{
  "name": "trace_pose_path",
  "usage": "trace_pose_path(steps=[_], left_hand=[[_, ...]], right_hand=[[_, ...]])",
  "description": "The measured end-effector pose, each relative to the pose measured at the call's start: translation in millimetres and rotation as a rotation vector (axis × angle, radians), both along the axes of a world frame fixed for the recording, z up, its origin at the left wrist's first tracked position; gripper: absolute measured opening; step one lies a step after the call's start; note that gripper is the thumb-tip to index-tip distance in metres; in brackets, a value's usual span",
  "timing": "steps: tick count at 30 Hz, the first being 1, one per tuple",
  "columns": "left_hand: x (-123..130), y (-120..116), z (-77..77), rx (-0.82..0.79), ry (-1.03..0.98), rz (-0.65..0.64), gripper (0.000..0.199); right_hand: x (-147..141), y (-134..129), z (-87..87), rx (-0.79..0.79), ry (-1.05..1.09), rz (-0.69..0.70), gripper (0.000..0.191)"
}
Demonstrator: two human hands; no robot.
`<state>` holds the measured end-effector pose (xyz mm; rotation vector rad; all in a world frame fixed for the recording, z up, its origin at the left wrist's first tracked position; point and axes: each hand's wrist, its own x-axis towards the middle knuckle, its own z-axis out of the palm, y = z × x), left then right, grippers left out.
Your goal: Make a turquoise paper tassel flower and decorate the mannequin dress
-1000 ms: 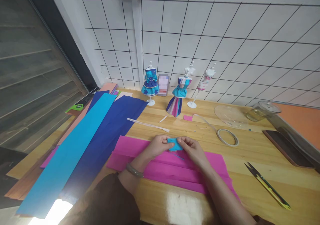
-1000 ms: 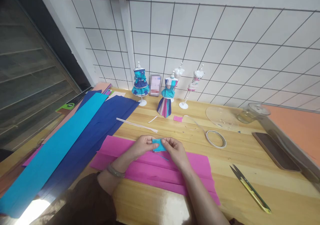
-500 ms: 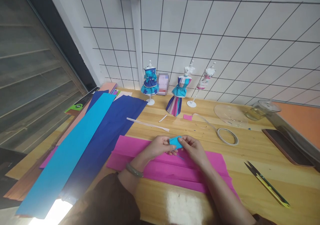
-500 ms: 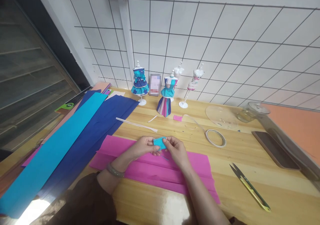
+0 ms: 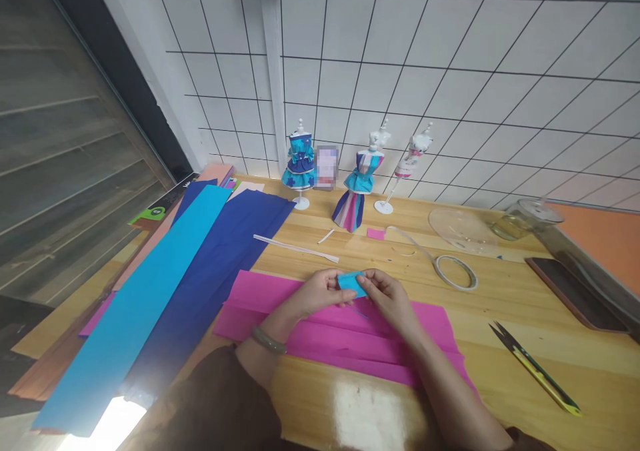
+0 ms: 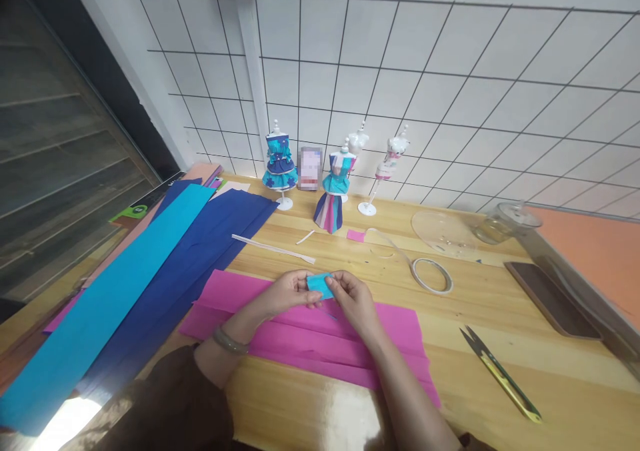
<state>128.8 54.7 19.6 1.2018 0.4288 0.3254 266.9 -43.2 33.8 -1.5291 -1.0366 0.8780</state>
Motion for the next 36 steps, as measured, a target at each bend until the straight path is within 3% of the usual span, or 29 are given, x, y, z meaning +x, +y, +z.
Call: trace_pose_path(steps=[6,20,36], left_hand=[[1.1,5.9,-6.0,0.037,-0.002,0.121,0.033],[1.1,6.7,-6.2,-0.008,0.013,0.135,0.038],[5.9,5.9,-3.5,-0.114,0.036,0.345,0.039]], right_hand=[[-1.1,-1.6,0.7,0.004,-0.019,0.086,0.028],[4.7,0.2,-5.1,0.016,-0.009,0.061,0.029],[11.3,3.6,-7.9,0.037,0.108,-0.237,0.035]])
